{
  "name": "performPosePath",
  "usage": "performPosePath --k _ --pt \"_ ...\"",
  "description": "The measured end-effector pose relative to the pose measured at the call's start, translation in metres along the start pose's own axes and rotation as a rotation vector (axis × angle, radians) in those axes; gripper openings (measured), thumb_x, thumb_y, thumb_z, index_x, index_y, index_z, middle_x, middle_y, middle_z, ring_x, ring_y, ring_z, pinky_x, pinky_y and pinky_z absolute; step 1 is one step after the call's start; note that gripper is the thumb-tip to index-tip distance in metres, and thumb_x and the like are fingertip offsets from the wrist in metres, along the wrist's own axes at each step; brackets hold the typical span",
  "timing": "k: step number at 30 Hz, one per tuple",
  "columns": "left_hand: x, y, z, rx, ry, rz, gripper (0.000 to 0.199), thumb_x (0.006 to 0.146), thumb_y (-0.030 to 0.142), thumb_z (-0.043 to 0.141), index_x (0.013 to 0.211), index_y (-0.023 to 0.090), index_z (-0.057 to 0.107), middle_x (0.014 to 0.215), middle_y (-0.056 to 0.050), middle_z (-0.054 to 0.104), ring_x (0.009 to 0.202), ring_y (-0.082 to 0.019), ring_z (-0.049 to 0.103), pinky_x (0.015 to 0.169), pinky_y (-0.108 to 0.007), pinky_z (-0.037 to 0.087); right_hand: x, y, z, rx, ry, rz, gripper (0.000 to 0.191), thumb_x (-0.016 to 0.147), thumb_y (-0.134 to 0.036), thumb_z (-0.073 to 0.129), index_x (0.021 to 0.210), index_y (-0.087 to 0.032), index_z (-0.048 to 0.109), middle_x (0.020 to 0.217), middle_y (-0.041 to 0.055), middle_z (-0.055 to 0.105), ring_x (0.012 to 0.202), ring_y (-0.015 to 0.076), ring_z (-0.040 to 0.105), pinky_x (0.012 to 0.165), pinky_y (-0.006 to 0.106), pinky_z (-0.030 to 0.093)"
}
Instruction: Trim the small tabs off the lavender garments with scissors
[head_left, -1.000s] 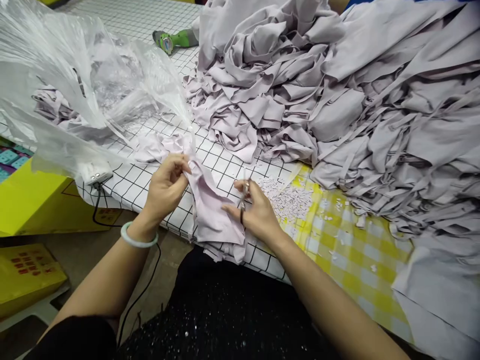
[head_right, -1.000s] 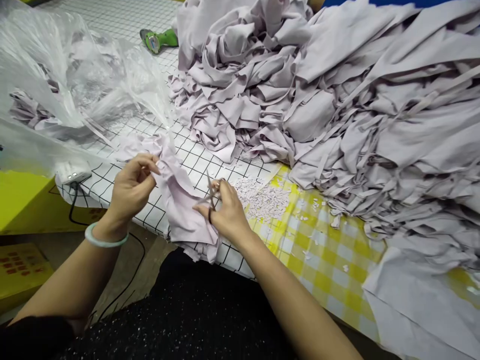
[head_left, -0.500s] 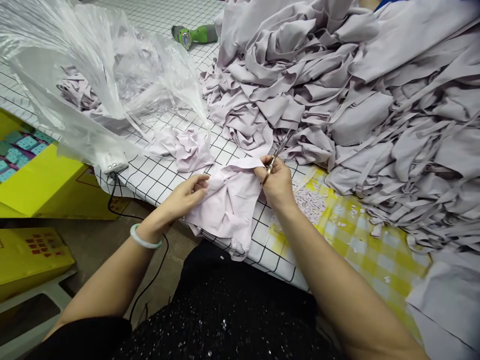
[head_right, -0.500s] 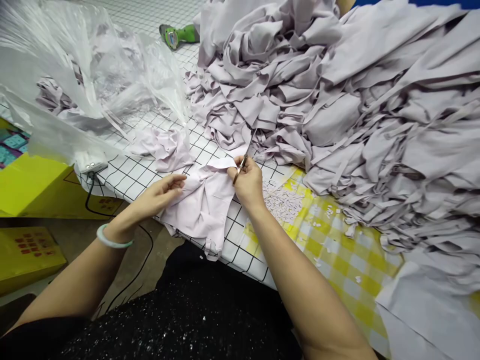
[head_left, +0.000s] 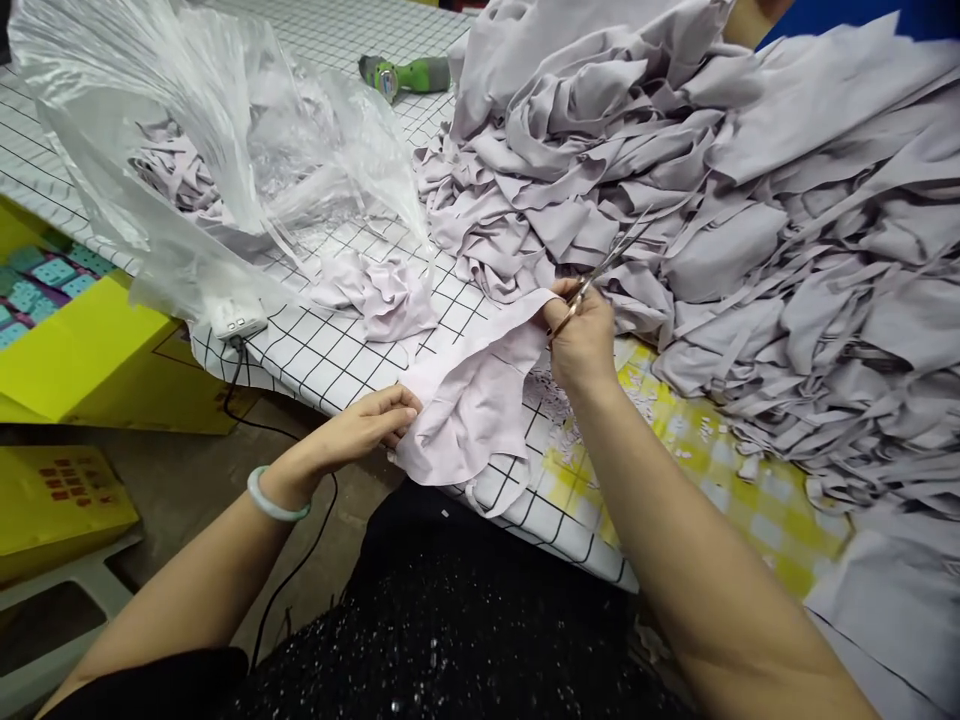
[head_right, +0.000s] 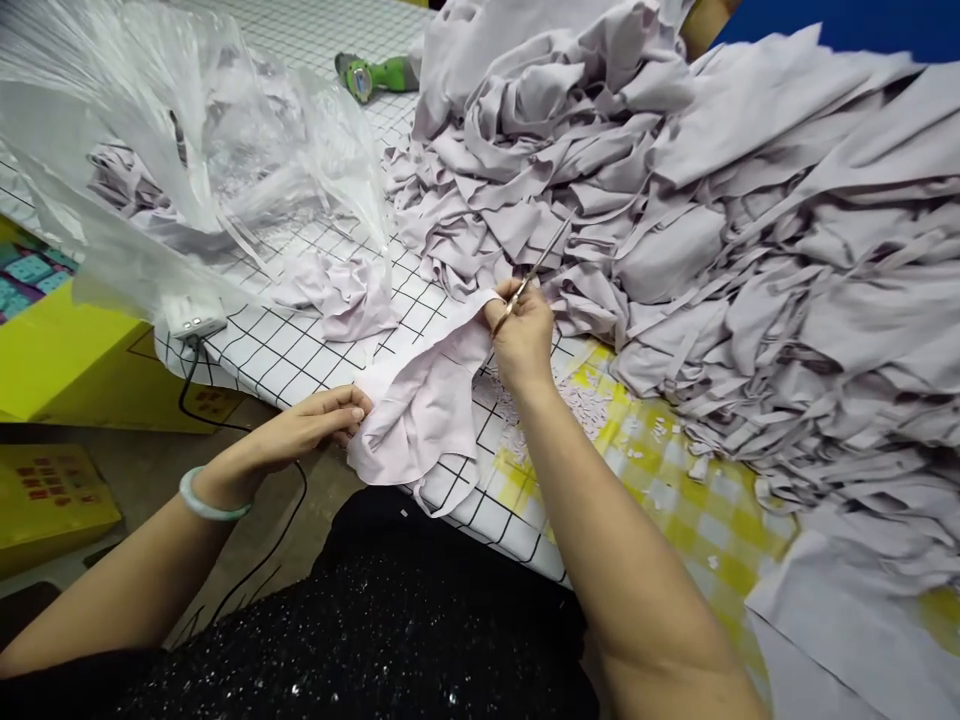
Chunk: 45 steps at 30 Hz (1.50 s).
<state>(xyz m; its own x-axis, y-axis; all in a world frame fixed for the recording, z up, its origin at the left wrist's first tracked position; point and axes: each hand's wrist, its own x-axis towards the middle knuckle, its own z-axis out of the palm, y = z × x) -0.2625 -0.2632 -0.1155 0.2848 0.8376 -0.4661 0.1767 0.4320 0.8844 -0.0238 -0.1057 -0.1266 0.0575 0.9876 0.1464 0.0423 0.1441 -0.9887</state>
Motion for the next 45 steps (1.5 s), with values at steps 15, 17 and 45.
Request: performPosePath --k 15,17,45 --pt "0.014 -0.014 0.033 -0.220 0.304 0.062 0.023 0.077 0.026 0.075 0.090 0.016 0.058 0.074 0.002 0.056 0.054 -0.006 0.044 0.048 -0.020 0.032 -0.119 0.008 0.010 -0.441 -0.580 -0.042 0.028 0.072 -0.027 0.073 0.093 -0.021 0.054 0.098 0.0063 0.062 0.085 0.0209 0.056 0.075 0.034 0.045" --pt "0.015 -0.012 0.036 -0.248 0.295 0.098 0.024 0.078 0.027 0.075 0.091 0.016 0.058 0.078 0.001 0.058 0.057 -0.007 0.048 0.050 -0.021 0.037 -0.120 0.009 0.016 -0.475 -0.510 -0.058 0.020 0.071 -0.020 0.066 0.079 -0.022 0.048 0.083 0.0027 0.058 0.080 0.0196 0.053 0.074 0.033 0.044" --pt "0.220 0.281 0.234 0.075 -0.002 0.858 0.024 0.099 0.022 0.044 0.108 0.009 0.062 0.113 -0.016 0.067 0.109 -0.027 0.067 0.089 -0.042 0.056 0.128 -0.178 -0.259 -0.774 0.756 -0.385 0.017 0.074 0.001 0.068 0.081 -0.014 0.063 0.106 0.0206 0.070 0.115 0.0342 0.064 0.097 0.054 0.041"
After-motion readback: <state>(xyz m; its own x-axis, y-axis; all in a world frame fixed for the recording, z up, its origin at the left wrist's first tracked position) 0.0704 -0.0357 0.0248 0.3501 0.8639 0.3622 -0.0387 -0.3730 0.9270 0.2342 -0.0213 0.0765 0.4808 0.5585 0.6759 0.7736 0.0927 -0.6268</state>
